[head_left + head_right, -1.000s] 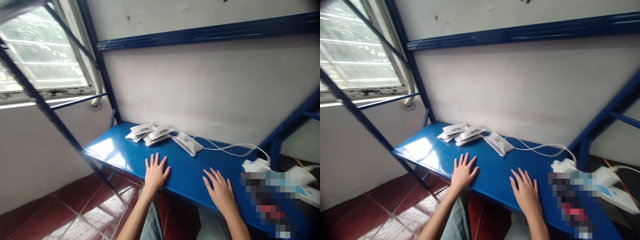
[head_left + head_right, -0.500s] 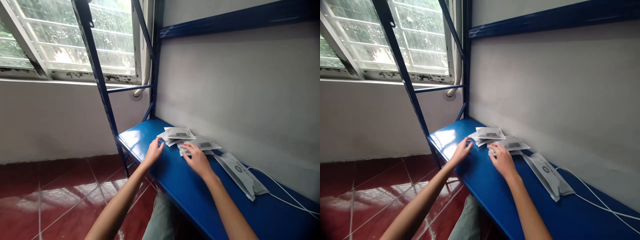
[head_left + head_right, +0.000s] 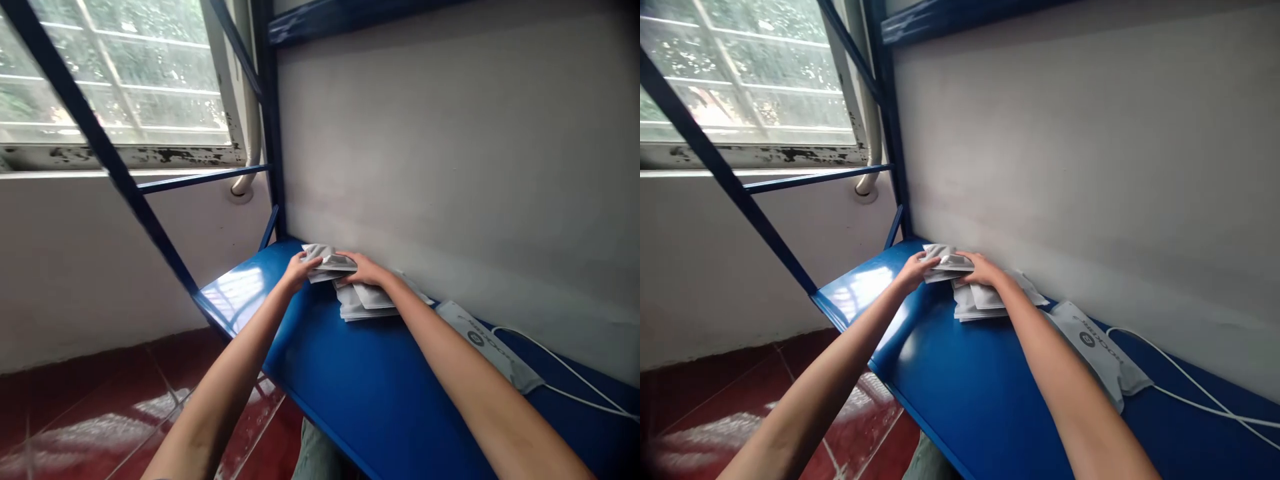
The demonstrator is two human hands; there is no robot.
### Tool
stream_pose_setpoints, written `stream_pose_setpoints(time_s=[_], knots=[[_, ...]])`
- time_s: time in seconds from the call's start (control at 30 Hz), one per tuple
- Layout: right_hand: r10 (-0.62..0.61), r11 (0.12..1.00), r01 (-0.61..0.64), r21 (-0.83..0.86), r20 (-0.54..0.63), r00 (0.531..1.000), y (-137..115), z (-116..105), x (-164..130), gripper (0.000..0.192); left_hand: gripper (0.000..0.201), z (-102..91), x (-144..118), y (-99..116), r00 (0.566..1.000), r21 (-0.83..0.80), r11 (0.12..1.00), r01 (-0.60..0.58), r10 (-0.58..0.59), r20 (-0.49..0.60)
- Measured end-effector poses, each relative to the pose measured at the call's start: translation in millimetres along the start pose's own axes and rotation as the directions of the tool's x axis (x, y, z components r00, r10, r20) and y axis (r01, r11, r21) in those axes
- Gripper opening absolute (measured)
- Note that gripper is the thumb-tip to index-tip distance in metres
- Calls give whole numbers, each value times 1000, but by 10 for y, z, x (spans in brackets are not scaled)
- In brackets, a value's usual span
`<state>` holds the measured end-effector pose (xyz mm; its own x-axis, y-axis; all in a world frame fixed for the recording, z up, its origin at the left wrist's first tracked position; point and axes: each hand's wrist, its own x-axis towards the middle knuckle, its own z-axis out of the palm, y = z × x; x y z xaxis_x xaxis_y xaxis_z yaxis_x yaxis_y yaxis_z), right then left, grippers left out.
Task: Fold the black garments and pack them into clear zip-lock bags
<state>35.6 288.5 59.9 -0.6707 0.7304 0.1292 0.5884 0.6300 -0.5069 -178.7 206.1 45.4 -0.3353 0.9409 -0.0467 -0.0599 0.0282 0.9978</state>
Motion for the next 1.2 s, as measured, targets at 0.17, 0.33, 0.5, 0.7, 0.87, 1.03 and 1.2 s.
stream_pose_setpoints(time_s=[0.17, 0.33, 0.5, 0.7, 0.87, 1.03, 1.2], knots=[[-59, 997, 68, 34, -211, 976, -33, -564, -529, 86, 80, 297, -171, 510, 943, -181, 960, -213, 251, 220], [117, 989, -127, -76, -125, 985, 392, -693, -1338, 80, 87, 959, -374, 236, 948, 298, 913, -279, 213, 235], [216, 969, -212, -123, 23, 976, 751, -467, -1610, 73, 93, 1249, -536, -224, 962, 522, 809, -272, 227, 151], [172, 965, -188, -185, -97, 980, 623, -638, -1588, 55, 87, 1140, -730, -68, 884, 765, 454, -457, 327, 334], [-3, 977, -61, -204, -299, 954, 114, -937, -2057, 42, 58, 1140, -1144, 280, 626, 639, 134, -757, 430, 651], [-111, 958, -35, -284, -482, 869, -458, -675, -3488, 49, 55, 1144, -2150, 151, 304, 428, -62, -901, 614, 728], [122, 946, -230, -229, -406, 906, -523, 47, -4944, 48, 63, 1124, -2966, -620, 375, 386, 48, -921, 372, 849]])
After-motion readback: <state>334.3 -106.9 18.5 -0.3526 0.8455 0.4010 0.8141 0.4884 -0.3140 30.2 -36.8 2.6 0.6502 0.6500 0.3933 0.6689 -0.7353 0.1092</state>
